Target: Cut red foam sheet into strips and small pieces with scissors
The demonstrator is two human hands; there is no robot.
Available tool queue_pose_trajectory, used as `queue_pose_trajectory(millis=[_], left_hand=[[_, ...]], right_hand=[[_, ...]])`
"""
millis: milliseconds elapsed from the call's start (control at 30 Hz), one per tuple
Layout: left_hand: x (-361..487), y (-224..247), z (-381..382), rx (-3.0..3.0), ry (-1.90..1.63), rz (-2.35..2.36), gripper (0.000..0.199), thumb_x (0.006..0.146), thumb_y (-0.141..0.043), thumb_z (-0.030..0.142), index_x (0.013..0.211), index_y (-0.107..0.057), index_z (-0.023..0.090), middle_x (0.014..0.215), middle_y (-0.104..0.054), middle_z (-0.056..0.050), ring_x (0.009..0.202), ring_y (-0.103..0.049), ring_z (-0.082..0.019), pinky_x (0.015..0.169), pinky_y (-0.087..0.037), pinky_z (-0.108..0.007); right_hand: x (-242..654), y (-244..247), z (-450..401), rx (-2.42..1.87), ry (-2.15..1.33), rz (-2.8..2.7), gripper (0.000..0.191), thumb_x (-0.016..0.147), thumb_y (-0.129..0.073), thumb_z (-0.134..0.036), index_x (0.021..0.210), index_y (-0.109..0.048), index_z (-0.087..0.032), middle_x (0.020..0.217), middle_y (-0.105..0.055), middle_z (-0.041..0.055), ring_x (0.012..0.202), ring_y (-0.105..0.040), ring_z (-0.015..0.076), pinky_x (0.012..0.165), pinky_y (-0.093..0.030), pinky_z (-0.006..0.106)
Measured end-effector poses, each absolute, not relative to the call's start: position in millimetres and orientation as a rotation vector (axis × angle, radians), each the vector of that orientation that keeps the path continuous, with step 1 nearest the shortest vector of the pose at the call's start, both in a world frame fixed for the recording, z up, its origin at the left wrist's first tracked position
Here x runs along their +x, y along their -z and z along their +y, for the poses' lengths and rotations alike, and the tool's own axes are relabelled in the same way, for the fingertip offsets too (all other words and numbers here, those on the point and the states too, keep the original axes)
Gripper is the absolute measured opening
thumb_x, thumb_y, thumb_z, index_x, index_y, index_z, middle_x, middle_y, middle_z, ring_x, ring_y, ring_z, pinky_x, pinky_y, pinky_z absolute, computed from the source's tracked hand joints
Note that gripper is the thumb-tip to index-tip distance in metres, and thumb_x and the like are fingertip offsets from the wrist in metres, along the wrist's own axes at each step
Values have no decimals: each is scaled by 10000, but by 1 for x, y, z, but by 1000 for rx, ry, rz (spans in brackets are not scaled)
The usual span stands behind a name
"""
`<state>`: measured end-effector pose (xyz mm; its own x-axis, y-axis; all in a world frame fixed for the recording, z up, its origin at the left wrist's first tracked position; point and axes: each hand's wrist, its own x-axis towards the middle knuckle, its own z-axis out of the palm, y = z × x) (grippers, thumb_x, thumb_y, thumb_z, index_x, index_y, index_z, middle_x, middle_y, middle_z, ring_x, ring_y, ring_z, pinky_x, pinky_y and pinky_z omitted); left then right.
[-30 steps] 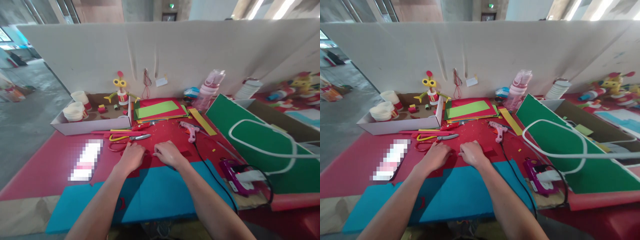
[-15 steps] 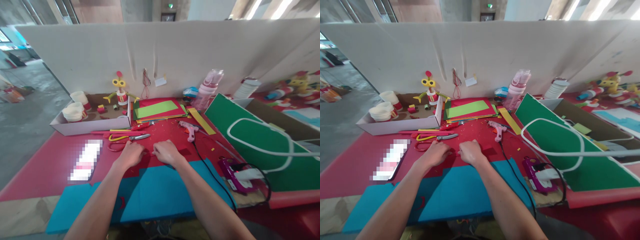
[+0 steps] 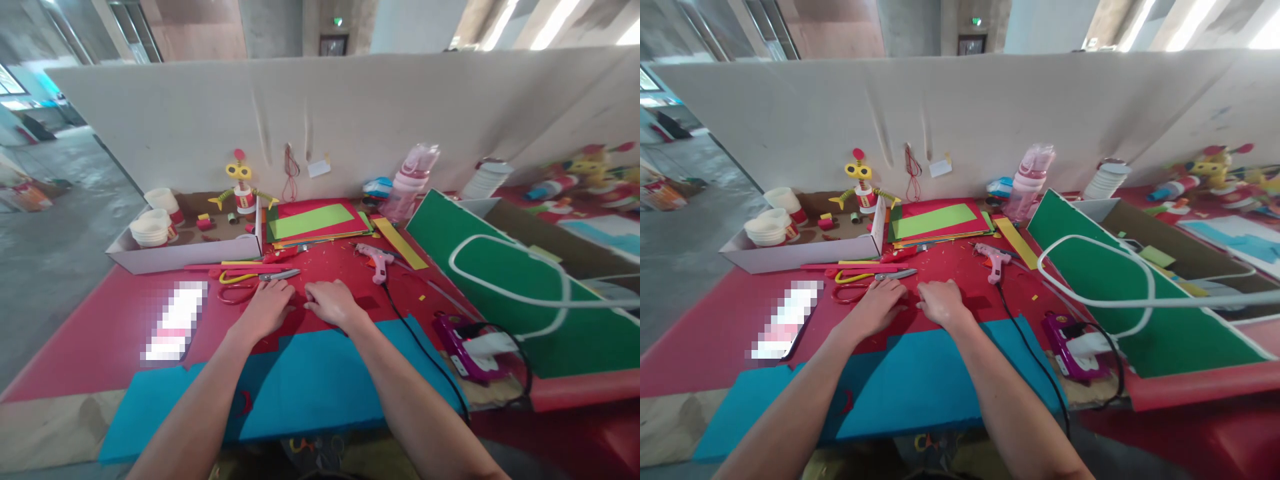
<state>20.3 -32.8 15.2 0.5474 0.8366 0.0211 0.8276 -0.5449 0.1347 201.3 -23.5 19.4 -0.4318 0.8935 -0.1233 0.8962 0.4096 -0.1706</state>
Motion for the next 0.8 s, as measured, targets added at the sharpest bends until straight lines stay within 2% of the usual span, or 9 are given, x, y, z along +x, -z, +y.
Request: queue_pose_trajectory(millis=[100,267,433,567,700,800], left_hand=[[22,-13,-33,2606,-105,1418,154,858,-524,273,972,-574,182,1064,-620,-101,1045,-514,-258,873,-330,-384],[24,-11,-33,2534,-38,1479,155,831,-545,270,942,-578,167,986,-641,-112,996,-524,-269,843,-339,-395],[26,-9,-36,2584,-123,1466,102,790,-543,209,883,-570,176,1016,-605,-105,1013,-523,-272,829,-355,-381],[23,-4,-33,2489,-317,1379,120,712,-542,98,793,-533,185,812,-605,-32,840,-556,-214,765,-373,-328],[14,-1,-24,2263,-626,1339,155,668,-470,46,722,-499,188,710,-568,2,679,-513,-152,634,-379,-262],[8,-5,-18,2094,-863,1369,100,703,-486,96,732,-502,191,740,-580,1,720,-530,-152,676,-411,-266]], right_hand=[[204,-18,-26,1726,254,2622,247,865,-590,-421,975,-598,-201,1011,-683,89,929,-625,236,769,-356,320],[207,-11,-26,1802,161,2650,322,824,-624,-486,947,-608,-189,937,-691,89,893,-629,242,778,-365,335],[207,-13,-29,1892,62,2890,294,824,-630,-466,943,-626,-197,923,-686,77,948,-598,233,959,-308,393],[210,-28,-40,2291,63,3211,233,922,-474,-391,994,-610,-216,1022,-662,76,1010,-563,219,1029,-274,418],[216,-33,-42,2921,420,3210,307,945,-373,-426,937,-584,-203,987,-649,108,983,-570,229,941,-383,384],[215,-23,-34,3175,1075,3047,373,935,-338,-497,902,-553,-195,883,-641,91,840,-589,206,759,-456,317]])
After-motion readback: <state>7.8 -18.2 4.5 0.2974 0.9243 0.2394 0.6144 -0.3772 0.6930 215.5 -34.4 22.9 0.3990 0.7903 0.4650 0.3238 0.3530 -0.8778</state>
